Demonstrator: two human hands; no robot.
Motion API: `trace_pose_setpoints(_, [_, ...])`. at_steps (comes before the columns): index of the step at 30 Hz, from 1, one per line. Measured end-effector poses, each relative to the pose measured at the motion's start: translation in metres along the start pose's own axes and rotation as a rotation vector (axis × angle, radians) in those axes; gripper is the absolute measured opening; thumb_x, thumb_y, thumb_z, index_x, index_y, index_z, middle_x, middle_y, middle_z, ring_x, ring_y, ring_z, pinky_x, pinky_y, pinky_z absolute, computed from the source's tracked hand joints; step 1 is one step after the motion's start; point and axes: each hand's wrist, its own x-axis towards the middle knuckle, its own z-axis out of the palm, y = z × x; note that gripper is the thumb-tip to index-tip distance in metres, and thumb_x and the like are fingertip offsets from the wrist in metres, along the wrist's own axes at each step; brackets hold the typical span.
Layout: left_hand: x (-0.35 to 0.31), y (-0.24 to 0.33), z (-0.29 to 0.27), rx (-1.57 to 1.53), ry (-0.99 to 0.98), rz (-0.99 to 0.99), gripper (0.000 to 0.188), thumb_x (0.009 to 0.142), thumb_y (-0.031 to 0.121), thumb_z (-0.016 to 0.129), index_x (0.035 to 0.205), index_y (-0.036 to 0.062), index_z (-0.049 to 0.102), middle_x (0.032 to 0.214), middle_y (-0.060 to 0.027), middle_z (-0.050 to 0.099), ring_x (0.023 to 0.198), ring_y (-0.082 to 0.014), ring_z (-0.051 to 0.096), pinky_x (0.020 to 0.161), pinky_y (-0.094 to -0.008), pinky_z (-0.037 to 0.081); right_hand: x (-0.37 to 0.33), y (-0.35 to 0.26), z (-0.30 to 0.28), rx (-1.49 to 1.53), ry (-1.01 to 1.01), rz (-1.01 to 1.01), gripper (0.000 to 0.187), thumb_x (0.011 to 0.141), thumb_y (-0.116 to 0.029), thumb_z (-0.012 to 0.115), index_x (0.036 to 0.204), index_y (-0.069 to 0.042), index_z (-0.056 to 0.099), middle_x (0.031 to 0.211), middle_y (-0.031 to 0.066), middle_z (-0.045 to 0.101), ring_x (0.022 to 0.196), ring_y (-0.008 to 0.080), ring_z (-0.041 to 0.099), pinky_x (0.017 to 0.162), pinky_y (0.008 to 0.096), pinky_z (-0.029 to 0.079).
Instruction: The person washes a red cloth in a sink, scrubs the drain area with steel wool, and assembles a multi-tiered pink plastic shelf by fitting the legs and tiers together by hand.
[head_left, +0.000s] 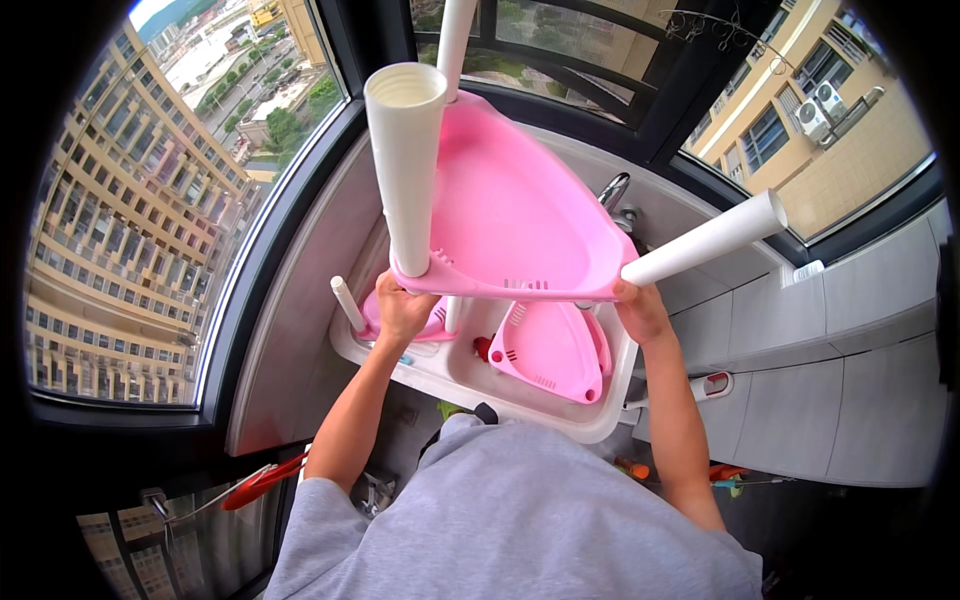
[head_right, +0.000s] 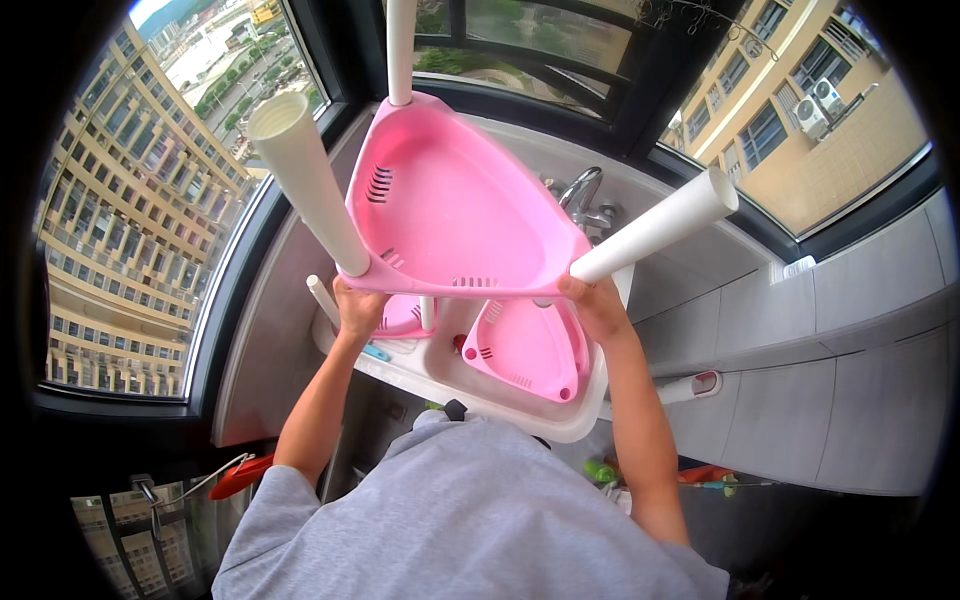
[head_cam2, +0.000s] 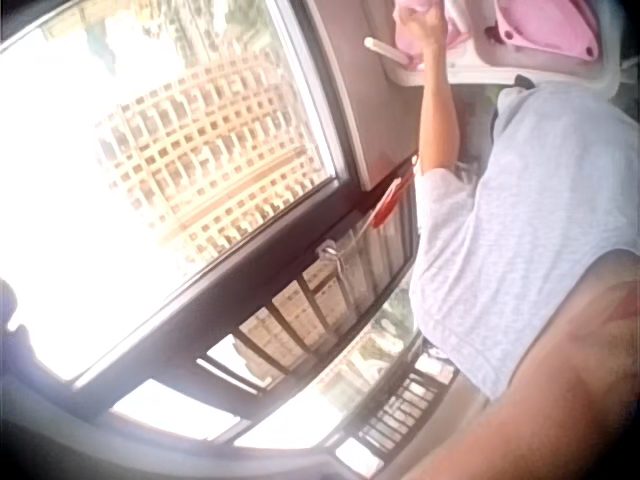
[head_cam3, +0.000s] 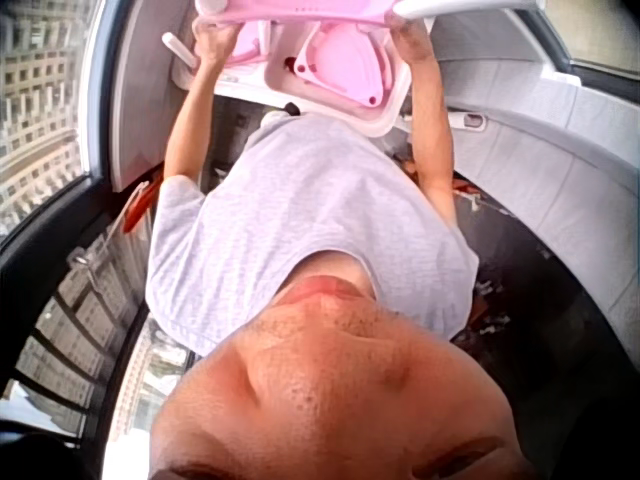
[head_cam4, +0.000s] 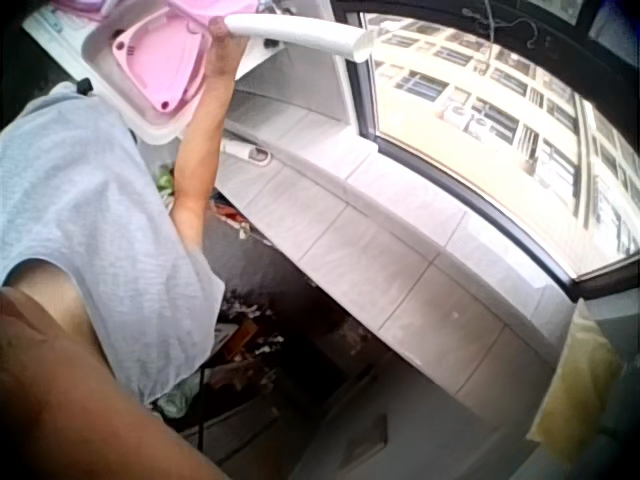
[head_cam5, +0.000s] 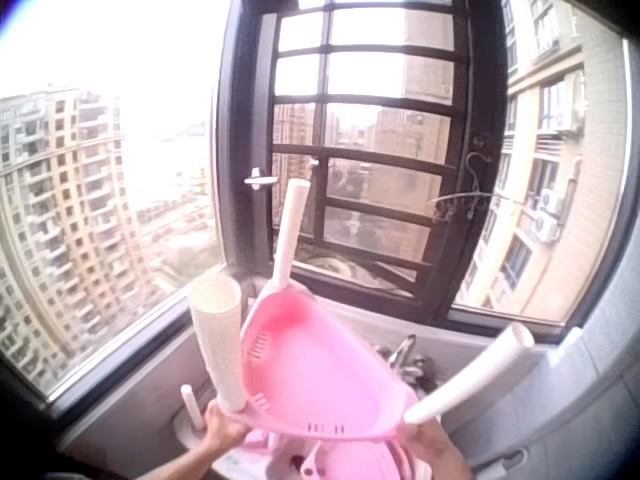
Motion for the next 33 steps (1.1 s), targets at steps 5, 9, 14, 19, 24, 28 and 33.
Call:
trace_pose_setpoints(5, [0.003,-0.001,-0.002,0.067,-0.102,-0.053,0.038,0.072,0.013,0.076,0.105,-0.0004,0.063,0.097,-0.0098,0.068,0.088,-0.0182,0.065,0.081,-0.0312,0.05,-0.001,0.003,0.005,-0.195,0.121,-0.182,0.065,0.072,-0.022,0.073,0.128,0.0,0.046,0.114,0.0072,0.056,0.105,0.015,0.053,0.089,0.0291,0.044])
trace_pose_setpoints(9, [0.013,0.014,-0.022,0.043,-0.46,-0.161,0.089,0.07,-0.001,0.07,0.147,0.0097,0.026,0.137,-0.012,0.046,0.119,-0.0226,0.05,0.099,-0.0351,0.042,-0.006,0.006,0.014,-0.499,0.153,-0.379,0.088,0.062,-0.005,0.08,0.139,-0.001,0.036,0.126,0.0124,0.052,0.112,0.0205,0.053,0.097,0.0315,0.042])
trace_pose_setpoints(14, [0.021,-0.005,-0.023,-0.37,-0.437,-0.244,0.111,0.064,0.01,0.082,0.15,0.009,0.012,0.141,-0.0132,0.041,0.127,-0.0232,0.043,0.107,-0.0388,0.032,0.001,-0.002,0.026,-0.81,0.122,-0.56,0.093,0.061,-0.014,0.086,0.139,-0.004,0.036,0.135,0.0154,0.046,0.121,0.0275,0.049,0.102,0.0375,0.038])
trace_pose_setpoints(19, [0.05,0.005,-0.012,-0.163,-0.13,-0.017,0.087,0.08,0.009,0.074,0.148,0.0062,0.019,0.127,-0.0142,0.051,0.112,-0.0187,0.053,0.094,-0.0316,0.044,0.025,-0.005,0.018,-0.817,0.111,-0.61,0.096,0.064,-0.017,0.085,0.141,-0.006,0.029,0.13,0.0167,0.049,0.118,0.0295,0.051,0.101,0.0401,0.039])
trace_pose_setpoints(24, [0.059,-0.008,-0.021,0.053,-0.121,-0.108,0.066,0.087,0.014,0.063,0.142,-0.0016,0.03,0.12,-0.0136,0.054,0.106,-0.0176,0.052,0.091,-0.0304,0.043,0.035,0.01,0.042,-0.707,0.188,-0.342,0.089,0.065,-0.016,0.083,0.138,-0.003,0.033,0.122,0.0133,0.052,0.111,0.0246,0.055,0.093,0.0349,0.046])
trace_pose_setpoints(28, [0.047,-0.055,-0.023,0.164,-0.039,0.129,0.061,0.089,0.017,0.058,0.141,-0.0011,0.032,0.125,-0.0178,0.049,0.11,-0.0261,0.052,0.098,-0.0341,0.038,0.046,0.077,0.03,-0.592,0.11,-0.465,0.089,0.068,-0.021,0.083,0.138,0.0,0.032,0.122,0.0132,0.051,0.108,0.0217,0.053,0.093,0.033,0.044])
trace_pose_setpoints(33, [0.045,-0.031,-0.02,-0.024,0.049,0.085,0.062,0.087,0.008,0.06,0.139,-0.0049,0.03,0.131,-0.0166,0.047,0.118,-0.0215,0.049,0.098,-0.031,0.04,0.037,0.054,0.04,-0.677,0.117,-0.432,0.097,0.067,-0.022,0.083,0.141,-0.003,0.024,0.129,0.0169,0.049,0.118,0.0273,0.052,0.096,0.037,0.043])
